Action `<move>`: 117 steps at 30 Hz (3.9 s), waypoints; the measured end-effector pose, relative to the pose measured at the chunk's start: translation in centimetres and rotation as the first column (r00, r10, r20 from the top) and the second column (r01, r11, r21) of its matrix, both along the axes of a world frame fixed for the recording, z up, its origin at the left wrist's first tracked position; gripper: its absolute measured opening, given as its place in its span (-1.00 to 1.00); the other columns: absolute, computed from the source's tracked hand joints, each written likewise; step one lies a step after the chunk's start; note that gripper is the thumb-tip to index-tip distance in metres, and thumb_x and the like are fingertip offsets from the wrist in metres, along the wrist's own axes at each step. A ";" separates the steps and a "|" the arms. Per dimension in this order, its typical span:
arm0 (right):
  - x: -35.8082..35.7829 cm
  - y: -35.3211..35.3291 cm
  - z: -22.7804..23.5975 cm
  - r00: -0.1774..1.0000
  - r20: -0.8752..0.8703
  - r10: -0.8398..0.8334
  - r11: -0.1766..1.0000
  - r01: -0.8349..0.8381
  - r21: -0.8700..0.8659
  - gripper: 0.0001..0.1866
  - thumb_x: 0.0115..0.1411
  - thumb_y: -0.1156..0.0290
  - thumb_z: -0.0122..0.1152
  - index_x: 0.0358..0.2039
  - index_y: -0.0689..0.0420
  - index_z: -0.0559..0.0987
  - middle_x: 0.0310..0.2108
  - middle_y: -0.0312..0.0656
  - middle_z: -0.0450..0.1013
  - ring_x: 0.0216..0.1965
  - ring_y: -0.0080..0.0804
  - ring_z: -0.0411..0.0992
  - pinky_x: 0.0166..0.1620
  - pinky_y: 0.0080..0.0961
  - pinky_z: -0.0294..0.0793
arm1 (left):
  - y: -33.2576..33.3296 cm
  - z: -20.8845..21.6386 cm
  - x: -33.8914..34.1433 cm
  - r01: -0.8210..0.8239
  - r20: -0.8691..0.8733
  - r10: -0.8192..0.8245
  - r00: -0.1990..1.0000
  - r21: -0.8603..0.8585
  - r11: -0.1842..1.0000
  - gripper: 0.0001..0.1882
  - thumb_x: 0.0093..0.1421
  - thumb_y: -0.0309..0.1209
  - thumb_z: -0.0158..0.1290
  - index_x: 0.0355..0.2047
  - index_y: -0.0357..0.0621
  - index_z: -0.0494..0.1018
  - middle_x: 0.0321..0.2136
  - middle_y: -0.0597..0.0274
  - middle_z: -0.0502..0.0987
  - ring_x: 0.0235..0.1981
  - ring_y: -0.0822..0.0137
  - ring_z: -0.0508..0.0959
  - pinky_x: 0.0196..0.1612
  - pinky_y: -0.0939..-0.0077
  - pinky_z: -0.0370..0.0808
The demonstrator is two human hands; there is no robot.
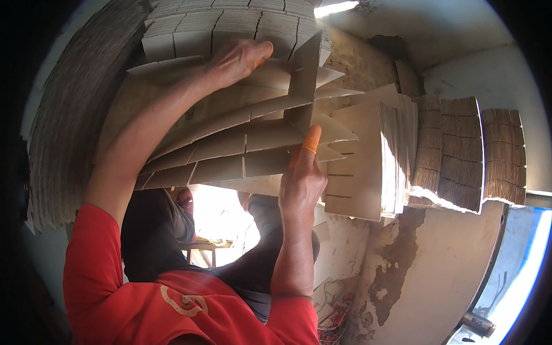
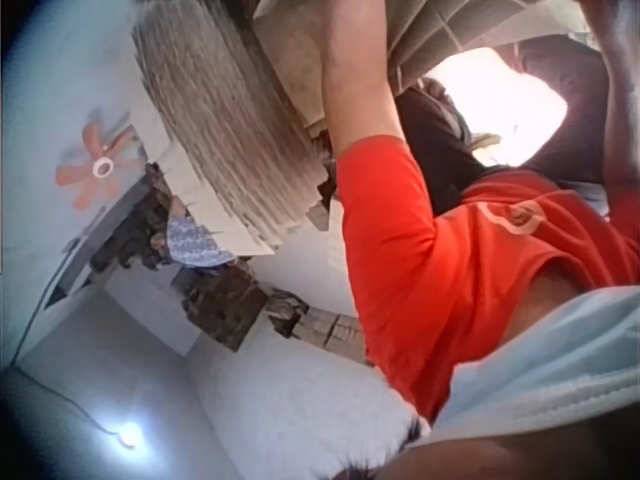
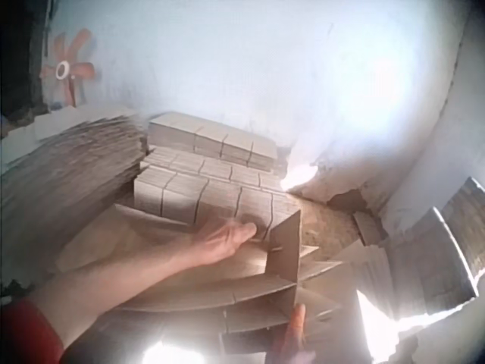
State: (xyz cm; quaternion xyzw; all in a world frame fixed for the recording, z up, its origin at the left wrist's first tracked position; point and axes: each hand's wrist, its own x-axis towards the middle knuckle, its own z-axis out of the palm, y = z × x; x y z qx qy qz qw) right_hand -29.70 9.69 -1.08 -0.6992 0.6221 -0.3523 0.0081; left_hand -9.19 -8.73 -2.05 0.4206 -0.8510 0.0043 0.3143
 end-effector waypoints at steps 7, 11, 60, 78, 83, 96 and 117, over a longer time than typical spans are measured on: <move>0.5 0.9 2.8 1.000 -0.025 -0.015 0.999 0.016 0.036 -0.39 0.14 0.68 0.01 0.23 0.16 0.20 -0.55 -0.04 0.44 -0.63 -0.27 0.43 -0.55 -0.42 0.39 | 1.3 0.2 0.2 0.034 -0.036 -0.034 0.999 0.025 0.999 -0.87 0.00 -0.65 -0.06 -0.44 -0.19 0.26 -0.61 0.00 0.47 -0.51 -0.01 0.51 -0.48 0.19 0.38; 0.1 1.2 3.5 1.000 0.009 -0.009 0.991 0.008 0.135 -0.30 0.03 0.76 0.00 0.24 0.16 0.19 -0.58 -0.04 0.40 -0.64 -0.25 0.41 -0.54 -0.38 0.38 | 2.2 1.3 -0.4 0.021 -0.002 -0.021 1.000 0.146 0.989 -0.81 -0.06 -0.69 -0.06 -0.44 -0.20 0.22 -0.63 -0.04 0.44 -0.53 -0.06 0.48 -0.49 0.16 0.36; -9.8 1.0 4.0 0.826 -0.445 -0.345 0.938 0.321 -0.131 -0.82 0.19 0.35 0.03 -0.23 0.12 0.49 -0.31 -0.05 0.45 -0.27 -0.12 0.44 -0.35 -0.25 0.47 | 14.7 3.4 12.3 -0.026 -0.111 0.085 0.990 0.451 0.892 -0.60 -0.08 -0.31 0.28 -0.25 -0.28 0.51 -0.44 0.11 0.51 -0.40 0.27 0.48 -0.26 0.45 0.42; -17.8 1.5 3.5 0.816 -0.370 -0.445 0.877 0.481 0.005 -0.75 0.10 0.24 0.18 -0.29 0.11 0.43 -0.48 0.07 0.50 -0.40 0.06 0.48 -0.35 -0.11 0.39 | 12.4 1.9 13.1 -0.166 0.127 0.130 0.983 0.344 0.924 -0.77 -0.05 -0.67 0.11 -0.32 -0.34 0.48 -0.48 -0.04 0.51 -0.39 0.08 0.53 -0.28 0.39 0.44; -14.1 3.5 10.1 0.928 -0.188 -0.322 0.908 0.246 -0.338 -0.66 0.19 0.38 0.15 -0.03 0.14 0.42 -0.24 0.03 0.51 -0.44 -0.07 0.54 -0.33 -0.30 0.52 | 16.0 3.6 11.7 -0.158 -0.202 0.185 0.962 0.145 0.977 -0.69 -0.01 -0.52 0.19 -0.21 -0.28 0.48 -0.35 -0.01 0.53 -0.31 0.06 0.53 -0.26 0.35 0.45; -3.7 0.9 13.9 0.917 0.246 0.315 0.929 -0.350 0.117 -0.56 0.00 0.59 0.29 -0.05 0.28 0.47 -0.05 -0.26 0.41 -0.60 -0.76 0.18 -0.44 -0.74 0.37 | 23.1 1.5 4.1 -0.081 -0.170 0.155 0.973 0.378 0.922 -0.71 -0.03 -0.43 0.20 -0.28 -0.29 0.52 -0.37 -0.06 0.55 -0.30 0.04 0.55 -0.22 0.29 0.46; -2.6 -3.4 14.0 0.888 0.205 0.411 0.852 -0.454 0.262 -0.40 0.02 0.58 0.21 0.14 0.22 0.34 -0.48 -0.25 0.48 -0.49 -0.67 0.36 -0.35 -0.69 0.38 | 21.3 -0.3 2.9 -0.064 -0.232 0.150 0.961 0.342 0.938 -0.90 -0.03 -0.46 0.13 -0.46 -0.19 0.51 -0.56 0.09 0.53 -0.45 0.10 0.54 -0.39 0.27 0.44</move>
